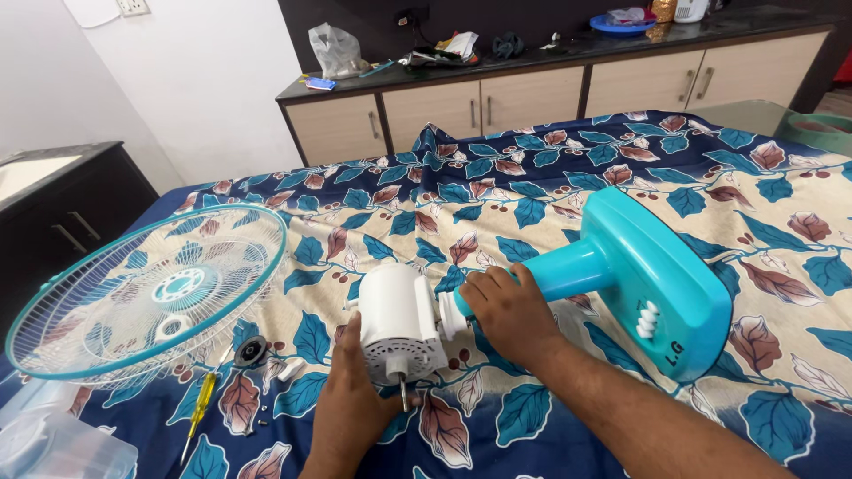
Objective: The person uses a screwdriver to remove screws from the back cover of a small fan, detaches the cover, and then attaches the motor housing to the fan body. The person tightens the connection with the screwdriver.
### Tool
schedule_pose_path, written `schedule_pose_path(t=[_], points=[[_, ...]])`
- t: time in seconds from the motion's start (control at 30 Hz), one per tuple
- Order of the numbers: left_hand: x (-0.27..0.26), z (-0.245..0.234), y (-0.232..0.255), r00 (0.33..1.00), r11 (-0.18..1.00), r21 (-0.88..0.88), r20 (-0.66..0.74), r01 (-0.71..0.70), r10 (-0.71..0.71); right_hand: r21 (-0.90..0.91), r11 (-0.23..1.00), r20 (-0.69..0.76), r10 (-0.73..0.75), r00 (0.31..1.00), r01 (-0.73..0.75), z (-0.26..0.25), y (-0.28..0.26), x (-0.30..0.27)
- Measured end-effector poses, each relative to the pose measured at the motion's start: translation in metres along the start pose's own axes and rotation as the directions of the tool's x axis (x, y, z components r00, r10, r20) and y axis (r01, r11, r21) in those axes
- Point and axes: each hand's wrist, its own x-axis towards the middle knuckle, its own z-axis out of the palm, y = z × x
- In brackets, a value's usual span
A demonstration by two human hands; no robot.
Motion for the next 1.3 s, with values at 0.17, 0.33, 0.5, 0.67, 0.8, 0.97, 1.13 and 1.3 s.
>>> schedule_pose_path(t=[0.17, 0.33, 0.5, 0.67, 0.8, 0.97, 1.13, 1.3], points=[[0.003, 0.019, 0.005, 0.927, 0.964, 0.079, -0.263, -0.255, 0.267, 0.014, 1.000, -0.068, 0.008, 0.998, -0.007, 0.007, -0.002, 0.000], [0.013, 0.005, 0.020, 0.951, 0.977, 0.167, -0.256, -0.133, 0.174, 0.187, 0.982, -0.062, 0.038, 0.997, -0.026, 0.002, 0.006, 0.010], [0.035, -0.036, 0.051, 0.983, 0.974, 0.209, -0.140, -0.087, 0.118, 0.393, 0.909, 0.124, 0.098, 0.987, -0.140, -0.027, 0.030, 0.040], [0.101, -0.075, 0.072, 0.922, 0.947, 0.249, 0.277, 0.202, -0.269, 0.472, 0.817, 0.747, -0.171, 0.643, -0.332, -0.046, 0.085, 0.092], [0.145, -0.068, 0.067, 0.847, 0.960, 0.192, 0.456, 0.204, -0.272, 0.461, 0.794, 0.887, -0.394, 0.243, -0.395, -0.015, 0.093, 0.109], [0.186, -0.026, 0.036, 0.781, 0.937, 0.257, 0.523, 0.238, -0.342, 0.332, 0.670, 0.892, -0.452, -0.010, -0.664, 0.054, 0.079, 0.086], [0.196, -0.003, 0.015, 0.833, 0.935, 0.175, 0.424, 0.309, -0.355, 0.232, 0.638, 0.901, -0.425, -0.084, -0.735, 0.090, 0.083, 0.068], [0.154, 0.012, 0.010, 0.922, 0.893, 0.390, -0.211, -0.224, 0.324, 0.125, 0.585, 0.867, -0.457, -0.199, -0.801, 0.102, 0.086, 0.066]])
